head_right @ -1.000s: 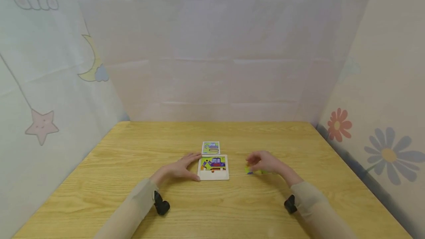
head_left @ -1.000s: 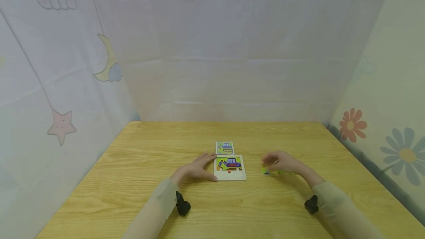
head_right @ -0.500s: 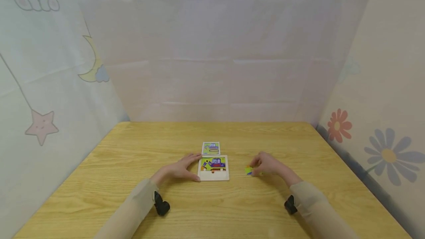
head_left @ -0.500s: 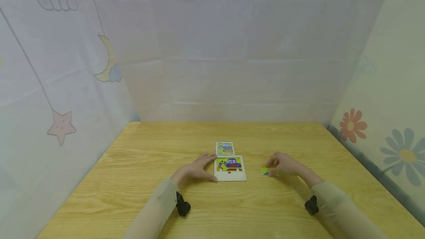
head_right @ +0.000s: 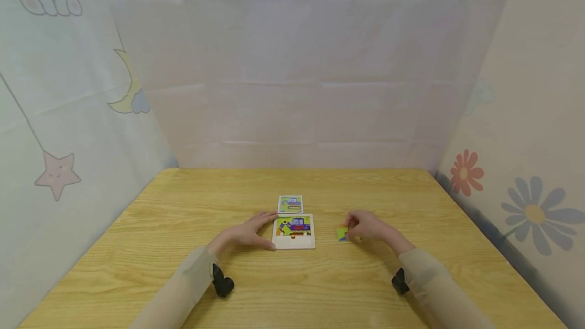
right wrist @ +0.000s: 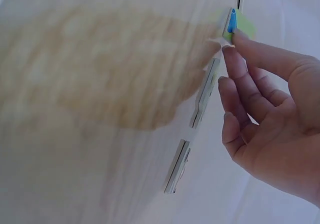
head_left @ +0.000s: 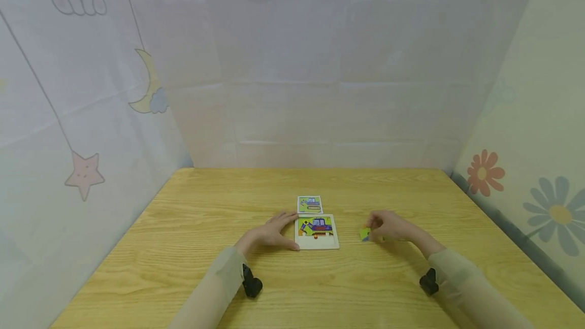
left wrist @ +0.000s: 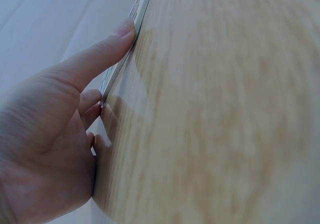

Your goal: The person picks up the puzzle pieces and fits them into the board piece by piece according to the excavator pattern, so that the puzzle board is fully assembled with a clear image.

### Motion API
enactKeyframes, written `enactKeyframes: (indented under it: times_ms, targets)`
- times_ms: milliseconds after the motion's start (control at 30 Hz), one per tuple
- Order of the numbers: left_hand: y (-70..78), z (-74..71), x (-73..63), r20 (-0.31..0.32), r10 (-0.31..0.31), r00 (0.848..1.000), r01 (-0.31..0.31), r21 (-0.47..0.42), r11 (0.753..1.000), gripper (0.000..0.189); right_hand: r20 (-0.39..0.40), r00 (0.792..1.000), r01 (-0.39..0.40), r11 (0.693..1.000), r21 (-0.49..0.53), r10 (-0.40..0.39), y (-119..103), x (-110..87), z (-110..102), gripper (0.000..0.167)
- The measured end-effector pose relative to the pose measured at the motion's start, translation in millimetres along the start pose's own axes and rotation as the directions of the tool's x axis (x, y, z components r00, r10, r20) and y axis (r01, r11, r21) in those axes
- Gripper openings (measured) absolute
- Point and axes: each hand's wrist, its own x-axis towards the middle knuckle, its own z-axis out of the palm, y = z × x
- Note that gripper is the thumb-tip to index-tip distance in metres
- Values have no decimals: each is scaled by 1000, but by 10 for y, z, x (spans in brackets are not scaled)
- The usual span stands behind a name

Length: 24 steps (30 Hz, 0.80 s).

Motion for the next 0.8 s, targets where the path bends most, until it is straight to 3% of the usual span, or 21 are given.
enactKeyframes:
  times_ms: [433, 667, 800]
  targets:
    - [0, -8, -4, -10, -9, 1000, 9, 1, 1000, 92, -39, 999, -1, 992, 128, 6, -30, 36, -66, 28]
    - [9, -7, -4, -10, -10, 1000, 10, 1, 1000, 92, -107, 993, -36, 986, 162, 53, -134, 90, -9, 35]
    - [11, -3, -2, -7, -2, 1000, 2, 6, 1000, 92, -138, 990, -20, 987, 160, 43, -171, 147, 40, 35]
